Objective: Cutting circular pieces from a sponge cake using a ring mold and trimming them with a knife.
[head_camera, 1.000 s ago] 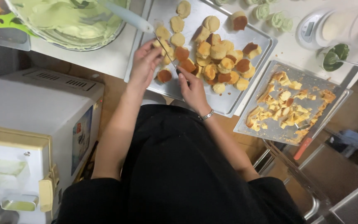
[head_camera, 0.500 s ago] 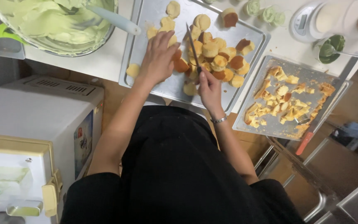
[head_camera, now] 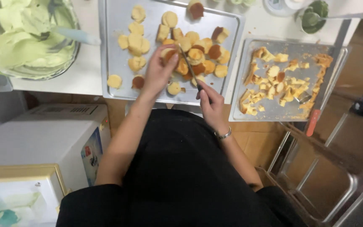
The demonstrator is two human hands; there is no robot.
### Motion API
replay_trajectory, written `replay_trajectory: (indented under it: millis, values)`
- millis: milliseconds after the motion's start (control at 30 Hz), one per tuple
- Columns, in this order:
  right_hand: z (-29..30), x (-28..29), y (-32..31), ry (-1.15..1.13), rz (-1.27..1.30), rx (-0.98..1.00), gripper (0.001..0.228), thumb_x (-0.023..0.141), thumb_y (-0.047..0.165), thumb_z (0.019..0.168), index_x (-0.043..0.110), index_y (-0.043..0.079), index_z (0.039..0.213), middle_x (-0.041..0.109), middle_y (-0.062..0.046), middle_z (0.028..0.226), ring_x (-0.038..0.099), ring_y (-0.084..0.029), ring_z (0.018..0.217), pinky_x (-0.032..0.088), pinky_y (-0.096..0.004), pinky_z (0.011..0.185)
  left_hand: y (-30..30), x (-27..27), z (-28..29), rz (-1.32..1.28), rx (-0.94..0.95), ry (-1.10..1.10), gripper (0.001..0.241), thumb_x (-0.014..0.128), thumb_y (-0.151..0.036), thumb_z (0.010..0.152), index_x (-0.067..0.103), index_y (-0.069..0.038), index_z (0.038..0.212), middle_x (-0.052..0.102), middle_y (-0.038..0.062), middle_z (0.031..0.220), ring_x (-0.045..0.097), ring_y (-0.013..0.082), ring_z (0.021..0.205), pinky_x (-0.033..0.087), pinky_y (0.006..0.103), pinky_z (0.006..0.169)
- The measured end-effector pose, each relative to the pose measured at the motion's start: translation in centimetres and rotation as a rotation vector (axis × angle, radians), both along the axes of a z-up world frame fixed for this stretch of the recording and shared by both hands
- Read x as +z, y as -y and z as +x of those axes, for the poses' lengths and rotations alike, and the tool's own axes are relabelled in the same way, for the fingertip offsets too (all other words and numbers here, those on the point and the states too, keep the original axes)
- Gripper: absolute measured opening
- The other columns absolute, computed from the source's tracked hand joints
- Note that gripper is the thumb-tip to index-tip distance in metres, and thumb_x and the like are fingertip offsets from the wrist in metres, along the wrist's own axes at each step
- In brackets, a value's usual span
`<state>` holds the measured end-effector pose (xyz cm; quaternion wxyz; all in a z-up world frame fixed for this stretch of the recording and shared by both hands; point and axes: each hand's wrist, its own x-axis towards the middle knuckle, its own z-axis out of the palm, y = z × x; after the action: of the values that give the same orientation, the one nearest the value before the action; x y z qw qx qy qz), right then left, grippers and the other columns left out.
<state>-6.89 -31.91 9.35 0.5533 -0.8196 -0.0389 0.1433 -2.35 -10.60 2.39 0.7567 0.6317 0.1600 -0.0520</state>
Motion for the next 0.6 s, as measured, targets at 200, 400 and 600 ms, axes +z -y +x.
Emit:
replay_trajectory:
  millis: [200, 400, 600]
  values:
    - [-1.1, 0.7, 5.4, 0.077, -0.081, -0.215, 0.032, 0.055, 0.013, 0.109, 0.064, -0.001, 0.137, 0.068, -0.006, 0.092, 0.062, -0.011, 0.080, 0.052, -0.027, 0.076, 7.5, 5.8, 3.5, -0.776, -0.149, -0.153, 0.053, 0.058, -0.014, 0.103, 0.042, -0.005, 0.153, 0.056, 0.001, 0.145, 0.062, 0.0145, 0.127, 0.054, 0.0342, 0.108]
    - [-2.3, 3.9, 10.4, 0.141, -0.248, -0.334, 0.033, 0.055, 0.008, 0.108, 0.064, -0.001, 0.138, 0.067, -0.009, 0.092, 0.061, -0.014, 0.080, 0.050, -0.028, 0.073, 15.7, 3.2, 3.9, -0.471, -0.309, 0.005, 0.047, 0.065, -0.006, 0.107, 0.048, 0.003, 0.150, 0.059, 0.012, 0.137, 0.063, 0.0167, 0.118, 0.055, 0.0310, 0.104]
    - [-3.8, 5.0, 14.3, 0.209, -0.219, -0.402, 0.033, 0.055, 0.005, 0.109, 0.061, -0.001, 0.140, 0.069, -0.011, 0.108, 0.065, -0.017, 0.089, 0.053, -0.030, 0.081, 21.6, 3.6, 3.7, -0.474, -0.380, 0.068, 0.046, 0.064, -0.002, 0.106, 0.046, 0.001, 0.148, 0.061, 0.013, 0.139, 0.062, 0.0161, 0.126, 0.054, 0.0309, 0.108]
